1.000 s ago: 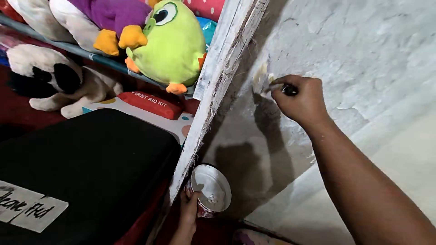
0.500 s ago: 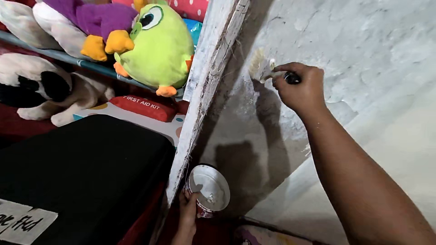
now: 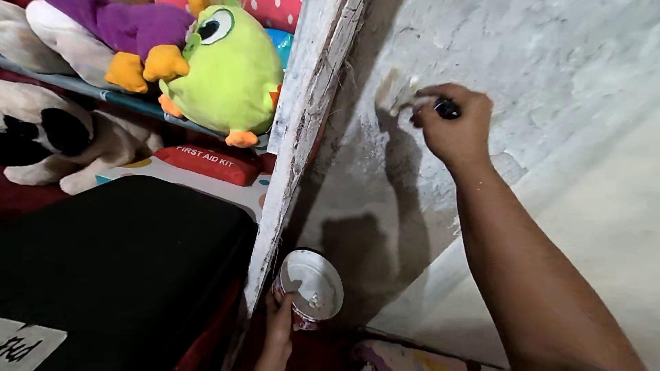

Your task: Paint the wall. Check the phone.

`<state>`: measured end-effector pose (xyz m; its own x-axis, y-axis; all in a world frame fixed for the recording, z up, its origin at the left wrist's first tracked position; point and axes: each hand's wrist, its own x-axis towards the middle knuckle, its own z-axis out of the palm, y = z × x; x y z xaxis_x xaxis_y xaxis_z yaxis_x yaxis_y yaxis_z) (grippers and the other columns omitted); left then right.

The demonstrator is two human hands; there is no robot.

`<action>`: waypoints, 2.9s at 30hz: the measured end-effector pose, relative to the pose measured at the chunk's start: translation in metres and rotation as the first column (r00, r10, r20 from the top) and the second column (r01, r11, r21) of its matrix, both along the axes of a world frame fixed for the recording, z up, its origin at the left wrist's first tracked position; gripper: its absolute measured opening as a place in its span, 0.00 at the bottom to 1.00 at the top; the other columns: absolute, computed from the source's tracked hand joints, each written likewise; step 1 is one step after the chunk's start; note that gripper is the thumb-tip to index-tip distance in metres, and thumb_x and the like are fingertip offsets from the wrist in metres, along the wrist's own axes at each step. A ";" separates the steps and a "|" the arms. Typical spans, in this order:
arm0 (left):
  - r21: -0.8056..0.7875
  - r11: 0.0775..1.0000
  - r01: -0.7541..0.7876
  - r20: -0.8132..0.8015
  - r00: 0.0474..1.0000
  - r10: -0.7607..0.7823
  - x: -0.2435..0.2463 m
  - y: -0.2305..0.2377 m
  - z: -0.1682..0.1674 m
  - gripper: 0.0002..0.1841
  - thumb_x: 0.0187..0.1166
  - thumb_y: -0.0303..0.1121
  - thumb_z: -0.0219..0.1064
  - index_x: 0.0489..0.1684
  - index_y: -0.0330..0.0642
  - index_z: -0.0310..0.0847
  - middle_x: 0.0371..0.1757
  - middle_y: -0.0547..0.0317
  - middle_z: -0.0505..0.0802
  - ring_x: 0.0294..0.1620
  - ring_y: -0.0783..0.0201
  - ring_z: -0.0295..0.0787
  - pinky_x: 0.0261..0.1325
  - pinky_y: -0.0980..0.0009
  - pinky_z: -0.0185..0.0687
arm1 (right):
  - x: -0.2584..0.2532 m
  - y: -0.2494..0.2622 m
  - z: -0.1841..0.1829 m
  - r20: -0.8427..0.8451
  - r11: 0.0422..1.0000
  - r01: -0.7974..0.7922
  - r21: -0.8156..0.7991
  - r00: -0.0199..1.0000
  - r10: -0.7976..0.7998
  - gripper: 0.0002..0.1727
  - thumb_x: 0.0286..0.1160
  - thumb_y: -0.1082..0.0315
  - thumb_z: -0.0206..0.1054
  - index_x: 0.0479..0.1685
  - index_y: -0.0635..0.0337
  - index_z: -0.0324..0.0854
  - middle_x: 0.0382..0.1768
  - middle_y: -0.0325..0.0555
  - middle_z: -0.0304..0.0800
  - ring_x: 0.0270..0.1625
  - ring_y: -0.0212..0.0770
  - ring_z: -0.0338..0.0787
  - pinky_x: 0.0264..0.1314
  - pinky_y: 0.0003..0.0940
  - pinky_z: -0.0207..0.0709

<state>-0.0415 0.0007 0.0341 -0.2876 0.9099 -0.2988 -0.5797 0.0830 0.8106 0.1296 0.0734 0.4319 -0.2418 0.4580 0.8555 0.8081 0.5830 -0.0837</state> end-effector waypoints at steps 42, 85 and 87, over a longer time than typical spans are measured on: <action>-0.029 1.000 -0.004 0.013 1.000 0.005 0.002 0.001 -0.001 0.36 0.81 0.33 0.68 0.89 0.49 0.56 0.64 0.38 0.85 0.52 0.48 0.88 0.46 0.52 0.87 | -0.016 0.018 -0.089 -0.101 0.998 -0.061 0.017 0.993 0.063 0.20 0.83 0.64 0.64 0.65 0.68 0.84 0.39 0.57 0.92 0.33 0.45 0.89 0.41 0.45 0.85; -0.027 1.000 -0.002 0.018 1.000 0.002 -0.003 -0.001 0.001 0.35 0.81 0.33 0.69 0.88 0.47 0.57 0.62 0.39 0.87 0.50 0.50 0.89 0.44 0.54 0.88 | -0.030 0.011 -0.141 0.156 0.965 -0.073 -0.253 0.981 0.115 0.21 0.81 0.69 0.64 0.70 0.67 0.81 0.40 0.58 0.91 0.33 0.49 0.89 0.39 0.50 0.85; -0.035 0.999 -0.006 0.016 1.000 0.007 -0.004 0.001 0.002 0.35 0.81 0.33 0.69 0.88 0.45 0.57 0.62 0.39 0.86 0.51 0.50 0.89 0.45 0.53 0.87 | -0.037 0.005 -0.147 0.217 0.919 -0.036 -0.392 0.968 0.130 0.19 0.80 0.70 0.65 0.68 0.66 0.83 0.41 0.58 0.92 0.36 0.51 0.90 0.43 0.51 0.85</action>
